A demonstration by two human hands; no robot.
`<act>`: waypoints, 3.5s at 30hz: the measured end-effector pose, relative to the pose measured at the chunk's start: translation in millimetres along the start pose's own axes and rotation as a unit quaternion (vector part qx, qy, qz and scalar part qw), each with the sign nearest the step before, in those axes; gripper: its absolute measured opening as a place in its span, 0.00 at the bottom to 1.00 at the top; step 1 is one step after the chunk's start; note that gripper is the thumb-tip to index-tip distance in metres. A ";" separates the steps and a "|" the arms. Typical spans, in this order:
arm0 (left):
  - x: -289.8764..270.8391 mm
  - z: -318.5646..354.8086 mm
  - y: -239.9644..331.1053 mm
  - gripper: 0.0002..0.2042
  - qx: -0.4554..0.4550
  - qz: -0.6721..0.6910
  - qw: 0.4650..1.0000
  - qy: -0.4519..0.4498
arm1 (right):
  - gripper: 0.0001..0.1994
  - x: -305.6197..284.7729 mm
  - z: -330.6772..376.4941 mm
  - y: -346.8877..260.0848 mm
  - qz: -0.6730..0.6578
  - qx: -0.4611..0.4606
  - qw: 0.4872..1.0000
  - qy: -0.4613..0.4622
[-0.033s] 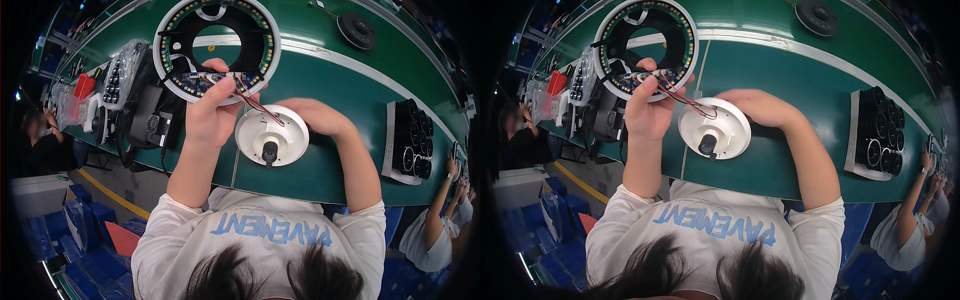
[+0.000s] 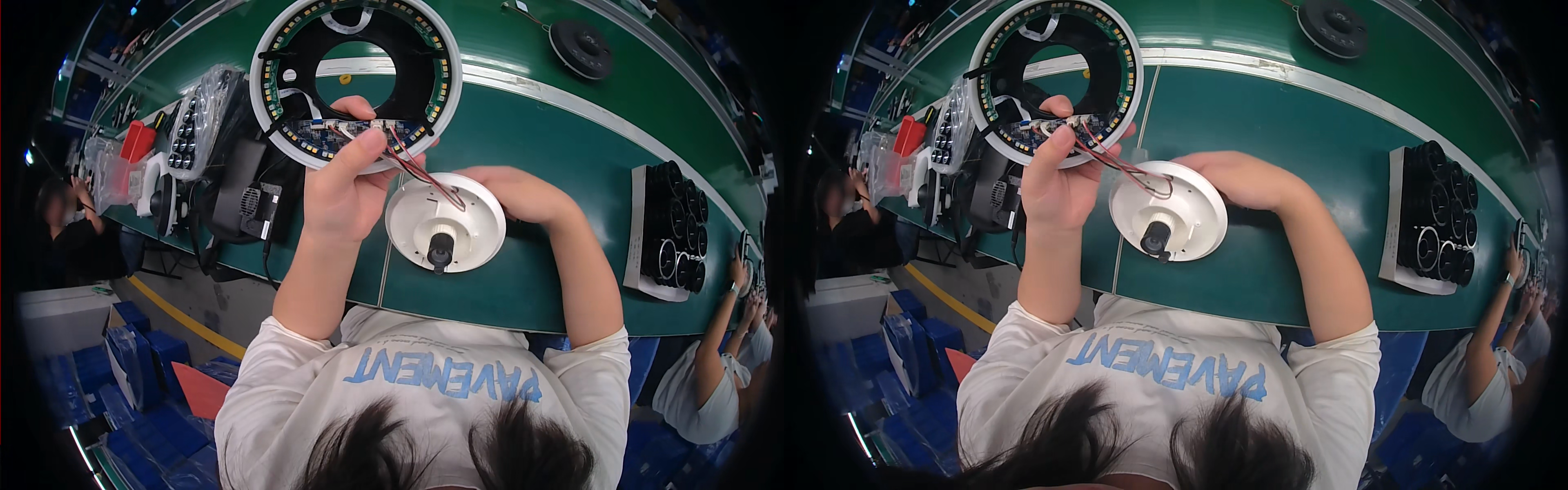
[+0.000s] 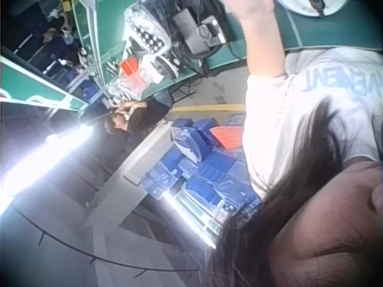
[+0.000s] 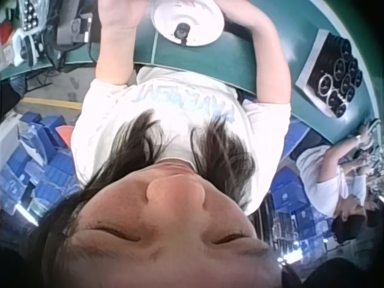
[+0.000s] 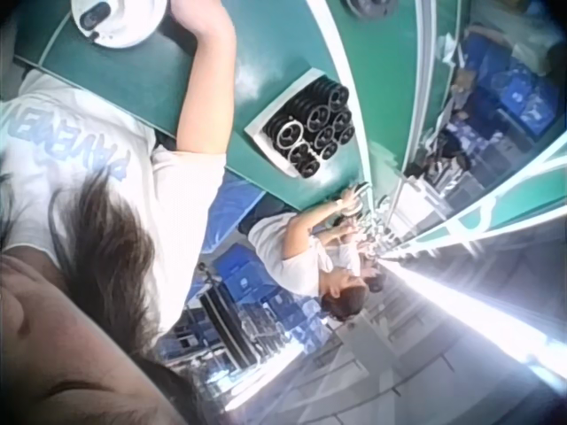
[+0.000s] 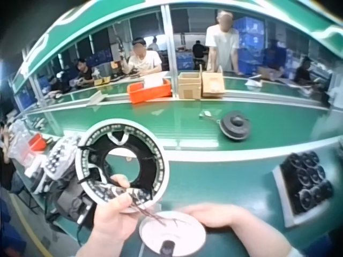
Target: The person assembles electronic devices by hand by connecting wire harnesses, inserting black ring components into the circular housings, pressing the housing pieces together, and placing the assembled units onto the conveyor belt.
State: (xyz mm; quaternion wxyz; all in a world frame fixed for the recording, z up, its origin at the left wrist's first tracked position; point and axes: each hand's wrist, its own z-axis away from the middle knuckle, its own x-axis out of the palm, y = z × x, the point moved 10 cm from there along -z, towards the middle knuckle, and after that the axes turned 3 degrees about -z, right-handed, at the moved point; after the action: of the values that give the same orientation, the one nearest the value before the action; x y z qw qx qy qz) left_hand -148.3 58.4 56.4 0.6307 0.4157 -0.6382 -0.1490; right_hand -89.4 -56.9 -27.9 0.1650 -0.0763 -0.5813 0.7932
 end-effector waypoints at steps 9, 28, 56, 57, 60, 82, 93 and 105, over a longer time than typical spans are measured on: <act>10.4 2.7 -1.0 0.12 -0.009 0.007 0.999 -0.051 | 0.38 43.7 7.8 5.0 -0.024 -0.051 0.986 -0.155; 14.2 8.7 0.6 0.17 0.013 -0.012 0.998 -0.059 | 0.11 -28.1 -11.7 19.4 0.004 -0.043 0.987 0.157; 12.1 20.9 13.4 0.14 0.193 -0.245 0.949 0.040 | 0.07 21.9 66.9 -111.2 0.249 -0.379 0.831 0.321; 9.3 18.2 10.0 0.14 0.175 -0.234 0.956 0.039 | 0.07 26.3 72.4 -119.7 0.313 -0.405 0.796 0.323; 9.8 18.3 5.7 0.14 0.155 -0.210 0.964 0.042 | 0.06 22.3 79.4 -128.7 0.346 -0.412 0.779 0.322; 4.6 16.9 -11.7 0.19 0.011 -0.132 0.990 0.051 | 0.09 28.8 69.5 -125.8 0.428 -0.364 0.806 0.187; -0.2 15.2 -24.3 0.20 -0.023 -0.119 0.991 0.061 | 0.09 31.4 74.2 -125.9 0.477 -0.365 0.751 0.275; -2.1 13.6 -27.2 0.26 0.014 -0.143 0.988 0.062 | 0.07 38.8 82.7 -129.4 0.562 -0.316 0.701 0.304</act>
State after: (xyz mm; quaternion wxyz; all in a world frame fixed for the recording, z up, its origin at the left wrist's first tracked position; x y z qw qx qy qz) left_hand -151.9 38.8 33.4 0.6356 0.5197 -0.5336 -0.2030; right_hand -129.1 -82.5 123.3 -0.1774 -0.6734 -0.5656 0.4418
